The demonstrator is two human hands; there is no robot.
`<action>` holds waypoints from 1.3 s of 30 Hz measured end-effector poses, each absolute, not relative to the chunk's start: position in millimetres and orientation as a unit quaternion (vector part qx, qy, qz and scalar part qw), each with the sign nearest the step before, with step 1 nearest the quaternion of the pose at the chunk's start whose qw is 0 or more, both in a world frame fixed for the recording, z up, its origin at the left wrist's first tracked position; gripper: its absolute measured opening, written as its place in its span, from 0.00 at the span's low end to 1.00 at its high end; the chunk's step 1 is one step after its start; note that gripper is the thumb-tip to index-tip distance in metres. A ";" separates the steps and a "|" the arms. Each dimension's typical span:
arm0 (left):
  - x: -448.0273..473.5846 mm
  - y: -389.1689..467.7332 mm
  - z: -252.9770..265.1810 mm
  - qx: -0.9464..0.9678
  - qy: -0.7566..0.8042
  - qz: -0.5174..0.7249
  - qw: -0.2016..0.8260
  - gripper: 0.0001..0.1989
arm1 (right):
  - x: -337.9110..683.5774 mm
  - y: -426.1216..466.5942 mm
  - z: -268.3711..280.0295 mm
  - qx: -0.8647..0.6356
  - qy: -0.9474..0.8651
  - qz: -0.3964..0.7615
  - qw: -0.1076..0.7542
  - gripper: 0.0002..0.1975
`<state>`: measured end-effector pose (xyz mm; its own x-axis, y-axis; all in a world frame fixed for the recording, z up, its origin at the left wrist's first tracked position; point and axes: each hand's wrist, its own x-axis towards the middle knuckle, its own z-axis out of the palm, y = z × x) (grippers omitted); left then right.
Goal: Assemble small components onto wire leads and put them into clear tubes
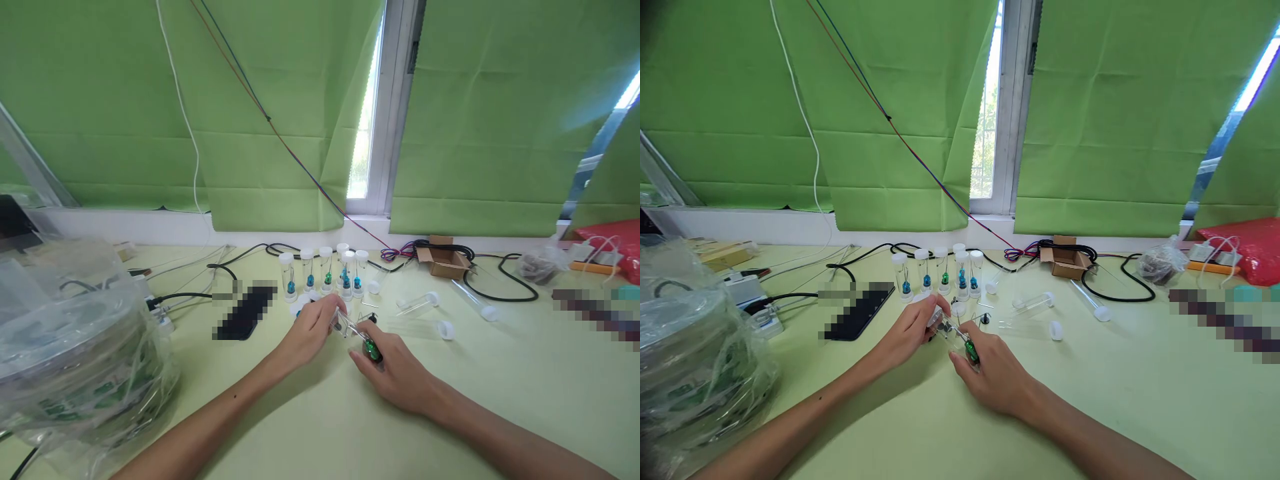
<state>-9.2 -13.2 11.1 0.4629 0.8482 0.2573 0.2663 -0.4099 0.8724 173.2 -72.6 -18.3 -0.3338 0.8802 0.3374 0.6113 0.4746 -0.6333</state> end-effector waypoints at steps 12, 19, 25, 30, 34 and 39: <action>-5.0 -21.4 13.8 0.823 0.379 0.325 0.269 0.15 | 174.6 -72.8 -21.7 -0.477 -0.792 0.187 0.331 0.09; -3.8 -19.7 8.6 0.833 0.372 0.330 0.241 0.13 | 175.2 -73.8 -22.8 -0.473 -0.794 0.187 0.333 0.08; -4.8 -22.2 7.9 0.844 0.368 0.316 0.227 0.12 | 174.7 -76.6 -26.0 -0.474 -0.792 0.198 0.329 0.07; -5.7 -20.4 4.2 0.856 0.367 0.302 0.204 0.11 | 174.4 -77.9 -27.1 -0.475 -0.793 0.198 0.327 0.06; -5.8 -18.1 1.9 0.861 0.373 0.292 0.186 0.11 | 174.4 -76.8 -27.0 -0.478 -0.791 0.197 0.327 0.07; -4.7 -18.3 -0.6 0.858 0.378 0.297 0.182 0.12 | 174.4 -75.9 -27.0 -0.480 -0.790 0.197 0.327 0.07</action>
<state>-4.7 -18.3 -0.6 0.5390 0.7559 0.3716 0.5399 -0.6487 0.5363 174.4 -75.9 -27.0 -0.3242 0.8874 0.3277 0.6298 0.4609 -0.6252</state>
